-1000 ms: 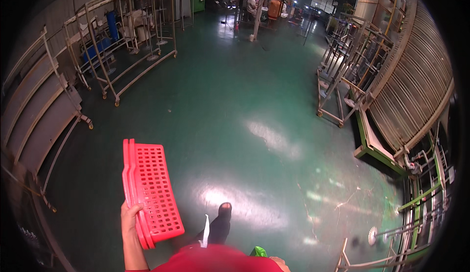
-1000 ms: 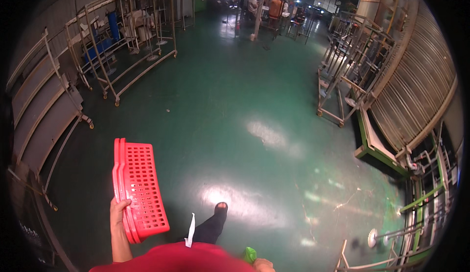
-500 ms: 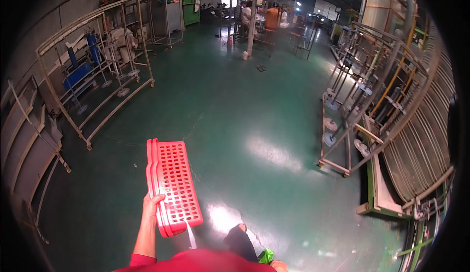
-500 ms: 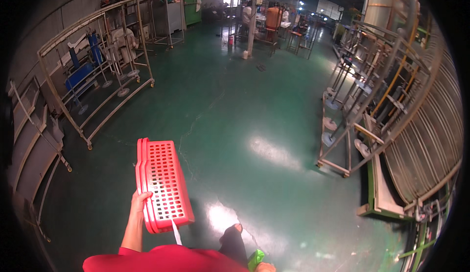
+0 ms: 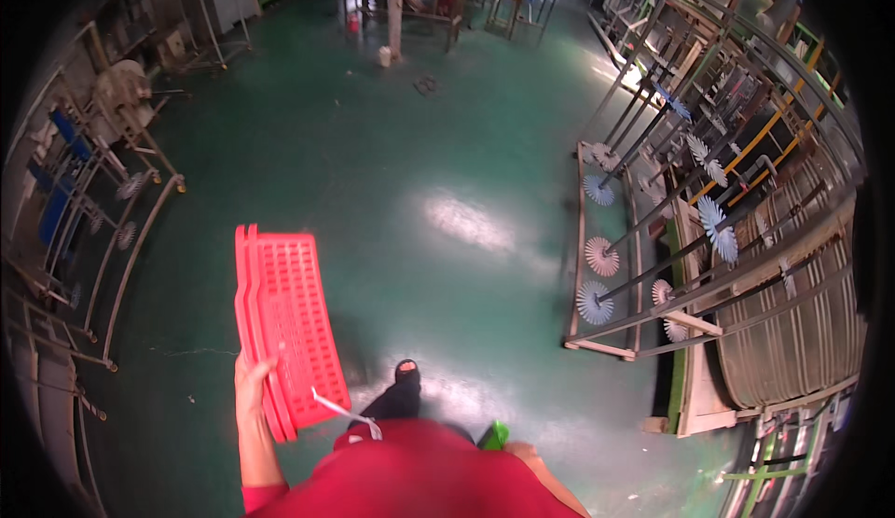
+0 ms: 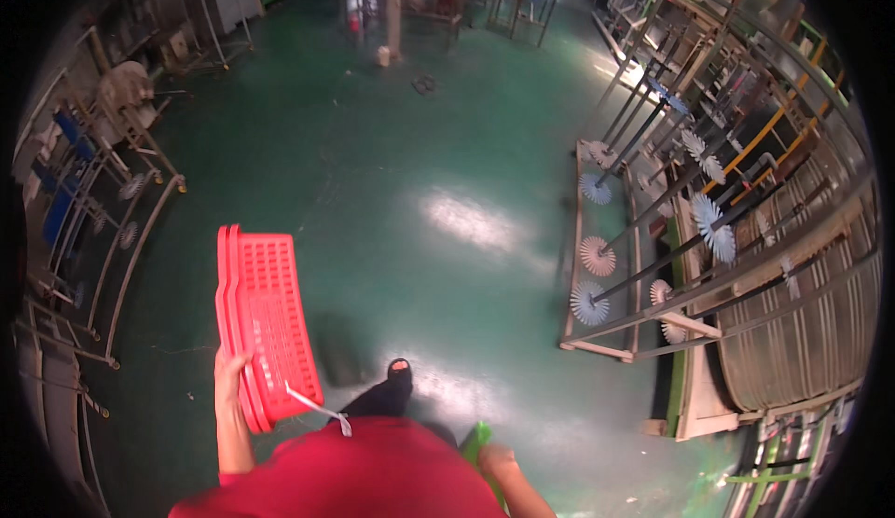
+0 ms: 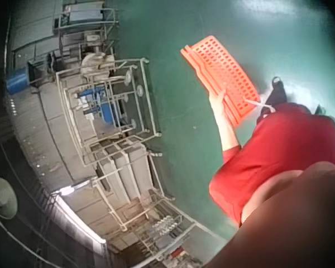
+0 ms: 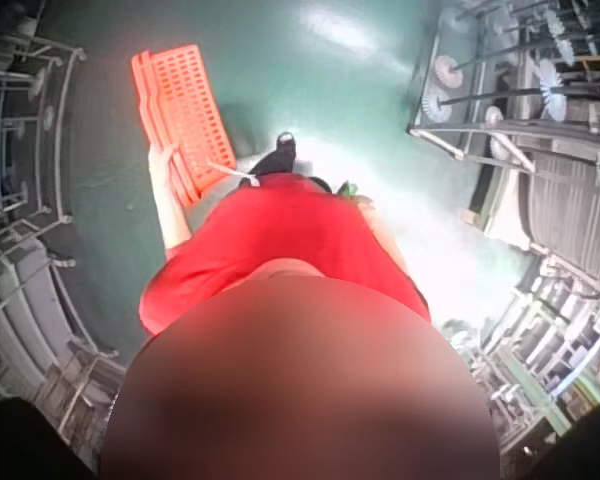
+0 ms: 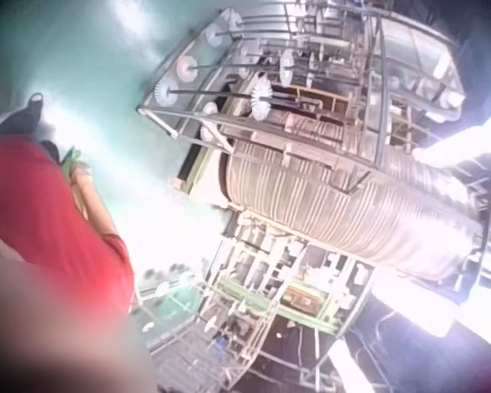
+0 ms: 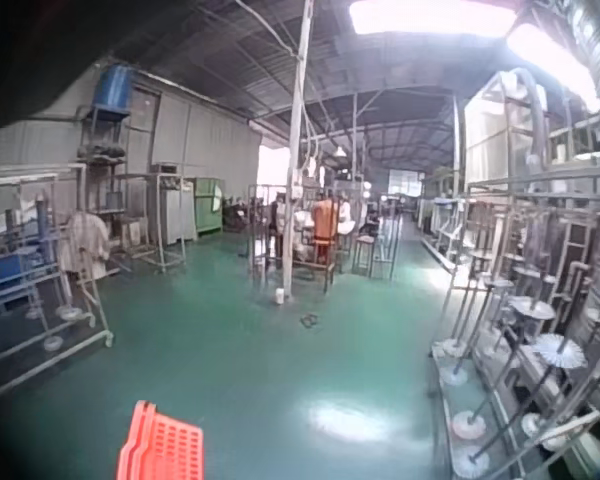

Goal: The person wipes the inside of a red plastic basket with a cloth, then moves to a table to wipe the exterior of several cardboard boxes. They rinse the cloth in a bucket of water and continue wiping the boxes. Finally, they carry a stack of red baskets across the factory floor.

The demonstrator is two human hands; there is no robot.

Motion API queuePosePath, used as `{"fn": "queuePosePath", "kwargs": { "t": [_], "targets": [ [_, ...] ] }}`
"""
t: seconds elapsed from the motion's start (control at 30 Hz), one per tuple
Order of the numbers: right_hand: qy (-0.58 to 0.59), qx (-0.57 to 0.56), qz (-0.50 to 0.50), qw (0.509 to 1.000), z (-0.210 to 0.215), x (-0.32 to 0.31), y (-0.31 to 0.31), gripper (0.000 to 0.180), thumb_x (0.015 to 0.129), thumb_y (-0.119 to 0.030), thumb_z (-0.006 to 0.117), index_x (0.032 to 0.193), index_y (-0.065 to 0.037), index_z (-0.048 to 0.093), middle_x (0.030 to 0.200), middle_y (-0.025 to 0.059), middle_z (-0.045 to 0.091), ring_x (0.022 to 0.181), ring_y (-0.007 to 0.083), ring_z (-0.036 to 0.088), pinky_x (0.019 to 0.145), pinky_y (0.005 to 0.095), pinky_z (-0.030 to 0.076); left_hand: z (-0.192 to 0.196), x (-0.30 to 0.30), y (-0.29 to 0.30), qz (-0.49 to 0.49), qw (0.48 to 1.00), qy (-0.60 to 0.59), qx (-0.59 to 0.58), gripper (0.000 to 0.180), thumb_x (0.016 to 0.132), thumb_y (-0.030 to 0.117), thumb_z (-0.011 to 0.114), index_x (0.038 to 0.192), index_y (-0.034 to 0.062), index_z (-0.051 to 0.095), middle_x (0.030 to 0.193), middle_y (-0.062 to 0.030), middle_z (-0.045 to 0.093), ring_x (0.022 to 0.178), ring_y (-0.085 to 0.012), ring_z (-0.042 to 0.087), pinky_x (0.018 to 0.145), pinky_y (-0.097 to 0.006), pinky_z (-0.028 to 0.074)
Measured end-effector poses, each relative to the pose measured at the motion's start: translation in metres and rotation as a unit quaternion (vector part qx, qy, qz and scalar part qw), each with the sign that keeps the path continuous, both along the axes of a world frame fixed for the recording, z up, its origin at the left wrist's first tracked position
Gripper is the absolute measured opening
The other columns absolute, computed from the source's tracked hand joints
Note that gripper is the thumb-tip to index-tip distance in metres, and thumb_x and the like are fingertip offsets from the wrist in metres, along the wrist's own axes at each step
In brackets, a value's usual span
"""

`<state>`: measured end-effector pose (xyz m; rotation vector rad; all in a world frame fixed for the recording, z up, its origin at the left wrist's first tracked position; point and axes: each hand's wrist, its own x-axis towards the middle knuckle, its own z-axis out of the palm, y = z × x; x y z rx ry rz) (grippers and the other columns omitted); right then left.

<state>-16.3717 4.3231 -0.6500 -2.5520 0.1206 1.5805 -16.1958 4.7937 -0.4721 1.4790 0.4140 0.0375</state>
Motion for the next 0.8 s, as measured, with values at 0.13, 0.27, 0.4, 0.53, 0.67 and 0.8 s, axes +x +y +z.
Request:
{"fn": "queuePosePath", "kwargs": {
  "t": [0.13, 0.27, 0.4, 0.53, 0.67, 0.8],
  "targets": [
    [-0.03, -0.019, -0.11, 0.993, 0.025, 0.207, -0.078, 0.03, 0.081, -0.03, 0.06, 0.102, -0.011, 0.068, 0.108, 0.015, 0.065, 0.103, 0.0287, 0.063, 0.087, 0.0398, 0.05, -0.014, 0.25, -0.094, -0.041, 0.998, -0.019, -0.033, 0.052, 0.073, 0.005, 0.061, 0.124, -0.0018, 0.051, 0.111, -0.0108, 0.063, 0.098, -0.0191, 0.061, 0.09, -0.03, 0.045],
    [-0.048, -0.049, -0.167, 0.984, 0.008, 0.416, -0.14, 0.034, 0.082, -0.03, 0.059, 0.106, -0.008, 0.066, 0.11, 0.0149, 0.065, 0.105, 0.0288, 0.062, 0.089, 0.0391, 0.05, -0.049, 0.475, -0.176, -0.047, 0.997, -0.026, -0.051, 0.049, 0.073, 0.004, 0.06, 0.121, -0.0018, 0.051, 0.108, -0.0101, 0.064, 0.095, -0.0191, 0.062, 0.088, -0.031, 0.047],
    [-0.025, -0.051, -0.102, 0.993, -0.029, 0.627, -0.221, 0.03, 0.081, -0.028, 0.058, 0.102, -0.01, 0.069, 0.107, 0.0125, 0.067, 0.102, 0.028, 0.064, 0.086, 0.039, 0.051, -0.07, 0.668, -0.251, -0.045, 0.994, -0.016, -0.095, 0.048, 0.072, 0.003, 0.061, 0.119, -0.0018, 0.053, 0.104, -0.0097, 0.065, 0.087, -0.0188, 0.064, 0.085, -0.031, 0.05],
    [0.039, 0.035, -0.063, 0.997, -0.038, 0.808, -0.316, 0.032, 0.075, -0.037, 0.064, 0.093, -0.012, 0.071, 0.097, 0.0123, 0.069, 0.087, 0.0262, 0.068, 0.073, 0.0373, 0.053, -0.035, 0.849, -0.317, 0.022, 0.999, 0.0, -0.027, 0.047, 0.071, 0.006, 0.067, 0.116, -0.0016, 0.055, 0.101, -0.0108, 0.065, 0.086, -0.0187, 0.064, 0.081, -0.031, 0.051],
    [0.003, 0.129, -0.028, 0.991, -0.057, 0.968, -0.394, 0.036, 0.071, -0.038, 0.067, 0.094, -0.011, 0.07, 0.098, 0.0129, 0.068, 0.092, 0.0282, 0.066, 0.076, 0.0392, 0.052, -0.025, 1.002, -0.379, 0.012, 0.993, -0.011, -0.116, 0.048, 0.071, 0.002, 0.062, 0.118, -0.0029, 0.053, 0.102, -0.0125, 0.065, 0.09, -0.0216, 0.065, 0.083, -0.034, 0.053],
    [0.058, 0.036, -0.168, 0.984, -0.06, 1.157, -0.458, 0.038, 0.074, -0.035, 0.064, 0.103, -0.011, 0.068, 0.107, 0.0122, 0.067, 0.102, 0.0309, 0.063, 0.083, 0.0412, 0.05, -0.06, 1.204, -0.475, 0.0, 0.995, 0.006, -0.104, 0.052, 0.069, -0.005, 0.058, 0.12, -0.0038, 0.052, 0.106, -0.013, 0.065, 0.091, -0.0206, 0.065, 0.084, -0.032, 0.052]
  ]
}}
